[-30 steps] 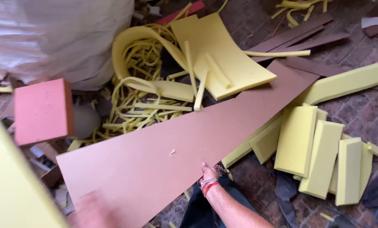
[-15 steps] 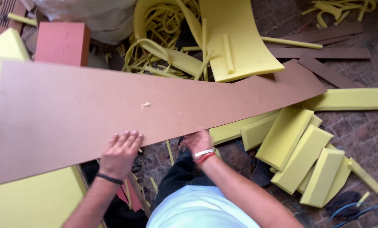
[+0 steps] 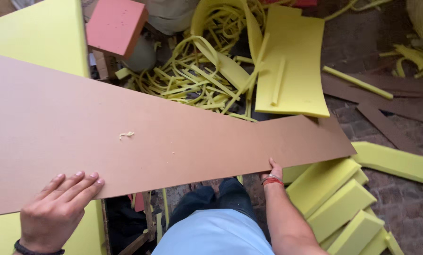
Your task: The person cuts yellow foam sheets into rectangular pieces using a long serrated knife and a cardboard template. They trim edges, stack cut pieces, and later apply adhesive to a brown board using a spray gun.
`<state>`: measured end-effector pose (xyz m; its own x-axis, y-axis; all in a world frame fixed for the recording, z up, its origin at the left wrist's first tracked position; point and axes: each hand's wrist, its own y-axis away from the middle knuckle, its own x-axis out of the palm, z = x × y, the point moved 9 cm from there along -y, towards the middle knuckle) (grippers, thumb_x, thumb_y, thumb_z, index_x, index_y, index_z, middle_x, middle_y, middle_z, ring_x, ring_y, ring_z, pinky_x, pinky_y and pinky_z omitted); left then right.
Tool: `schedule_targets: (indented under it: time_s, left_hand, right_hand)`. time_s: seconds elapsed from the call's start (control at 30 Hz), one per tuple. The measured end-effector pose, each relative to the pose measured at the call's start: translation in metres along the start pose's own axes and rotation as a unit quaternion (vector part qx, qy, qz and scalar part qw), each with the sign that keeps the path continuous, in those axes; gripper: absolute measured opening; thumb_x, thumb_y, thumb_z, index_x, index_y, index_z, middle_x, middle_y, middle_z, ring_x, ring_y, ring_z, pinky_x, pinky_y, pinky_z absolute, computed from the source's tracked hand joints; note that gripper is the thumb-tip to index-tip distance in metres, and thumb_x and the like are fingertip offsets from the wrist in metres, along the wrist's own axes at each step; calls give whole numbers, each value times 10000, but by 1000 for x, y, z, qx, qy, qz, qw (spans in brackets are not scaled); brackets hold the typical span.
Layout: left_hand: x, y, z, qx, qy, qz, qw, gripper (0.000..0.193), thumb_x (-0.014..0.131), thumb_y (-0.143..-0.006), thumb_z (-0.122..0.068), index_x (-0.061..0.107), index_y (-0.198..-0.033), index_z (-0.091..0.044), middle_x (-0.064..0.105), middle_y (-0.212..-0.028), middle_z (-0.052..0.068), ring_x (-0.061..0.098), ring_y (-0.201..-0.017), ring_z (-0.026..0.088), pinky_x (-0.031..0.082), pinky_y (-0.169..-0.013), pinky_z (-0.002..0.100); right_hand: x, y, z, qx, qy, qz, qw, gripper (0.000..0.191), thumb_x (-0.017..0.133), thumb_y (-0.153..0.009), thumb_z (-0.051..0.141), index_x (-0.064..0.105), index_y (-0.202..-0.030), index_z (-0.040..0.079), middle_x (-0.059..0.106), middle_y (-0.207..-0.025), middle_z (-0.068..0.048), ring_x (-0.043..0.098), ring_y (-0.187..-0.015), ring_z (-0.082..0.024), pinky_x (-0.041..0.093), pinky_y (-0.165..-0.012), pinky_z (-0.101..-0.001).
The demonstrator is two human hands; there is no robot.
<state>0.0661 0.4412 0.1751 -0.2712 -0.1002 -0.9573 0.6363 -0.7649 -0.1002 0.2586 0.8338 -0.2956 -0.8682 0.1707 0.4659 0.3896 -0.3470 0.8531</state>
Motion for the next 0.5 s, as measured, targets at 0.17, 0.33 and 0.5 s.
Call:
schedule_targets:
  time_s: [0.17, 0.33, 0.5]
  left_hand:
    - [-1, 60, 68, -95, 21, -3, 995, 401, 614, -861, 16, 775, -1129, -236, 748, -1217, -58, 702, -1173, 133, 563, -1070, 363]
    - [-27, 169, 156, -220, 6, -22, 975, 404, 612, -891, 28, 776, -1131, -252, 750, -1204, -84, 705, -1160, 104, 568, -1028, 304]
    - [-36, 300, 206, -295, 68, -79, 950, 475, 585, -831, 78, 757, -1151, -227, 742, -1226, -58, 697, -1188, 120, 557, -1087, 314]
  right_hand:
    - [18, 17, -1, -43, -15, 64, 997, 318, 657, -903, 129, 629, -1207, 38, 718, -1161, -124, 694, -1109, -308, 567, -1006, -468]
    - [-8, 52, -28, -41, 53, 80, 995, 255, 680, -899, 54, 636, -1149, 46, 724, -1106, -99, 716, -1051, -251, 602, -954, -418]
    - [-12, 101, -63, -20, 83, 132, 988, 366, 694, -893, 76, 700, -1255, 124, 751, -1160, -40, 731, -1086, -206, 587, -912, -391]
